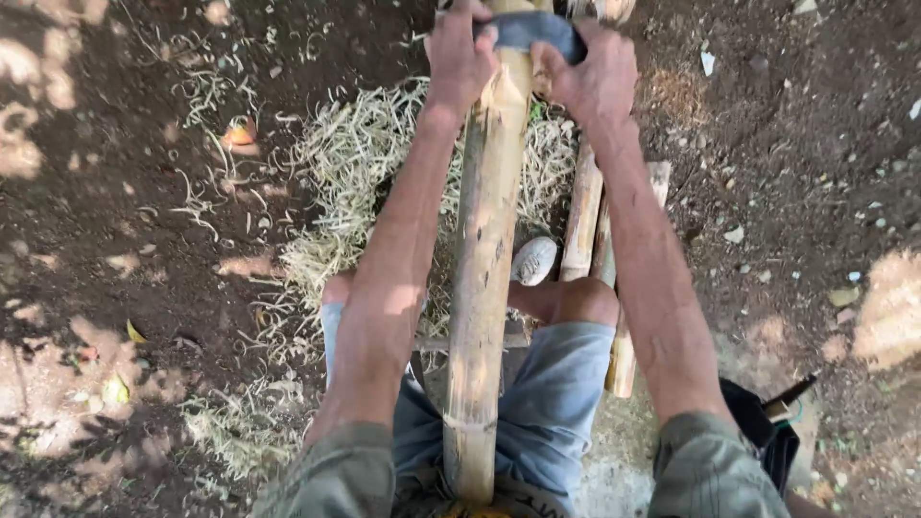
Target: Carving and shaving a bamboo pole using a curved billhook machete while sitting outdoors.
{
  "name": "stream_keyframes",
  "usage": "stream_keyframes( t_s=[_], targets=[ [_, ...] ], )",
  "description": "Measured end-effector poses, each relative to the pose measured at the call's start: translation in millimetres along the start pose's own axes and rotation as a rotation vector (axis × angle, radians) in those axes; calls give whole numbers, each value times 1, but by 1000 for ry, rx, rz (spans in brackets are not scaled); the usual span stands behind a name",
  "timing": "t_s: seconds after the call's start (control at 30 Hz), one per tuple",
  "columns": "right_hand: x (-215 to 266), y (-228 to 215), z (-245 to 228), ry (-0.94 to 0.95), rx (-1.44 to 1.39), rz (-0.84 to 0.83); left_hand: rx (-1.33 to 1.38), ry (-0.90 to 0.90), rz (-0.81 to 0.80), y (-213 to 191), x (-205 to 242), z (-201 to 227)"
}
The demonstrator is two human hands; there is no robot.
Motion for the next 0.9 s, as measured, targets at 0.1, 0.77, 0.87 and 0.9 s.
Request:
stream_keyframes(
  t_s=[0.1, 0.77, 0.87, 0.9],
  targets=[
    [12, 16, 10, -71, -15, 80, 178, -417, -326, -31, 15, 48],
    [-7, 4, 2, -320, 156, 277, 293, -126, -102, -15, 7, 13],
    [13, 10, 3, -318, 119, 282, 283, -211, -171, -14, 23, 15],
    [15, 11, 3, -279, 44, 227, 241, -253, -203, -14, 23, 14]
  ],
)
Point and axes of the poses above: each hand's wrist, its own x-axis away from the middle knuckle, its own y-axis out of the palm, z = x × y, the point moved 1 cm from there along -x, towards the middle knuckle, and after that the axes turned 13 degrees about -z, right-handed, at the moved point
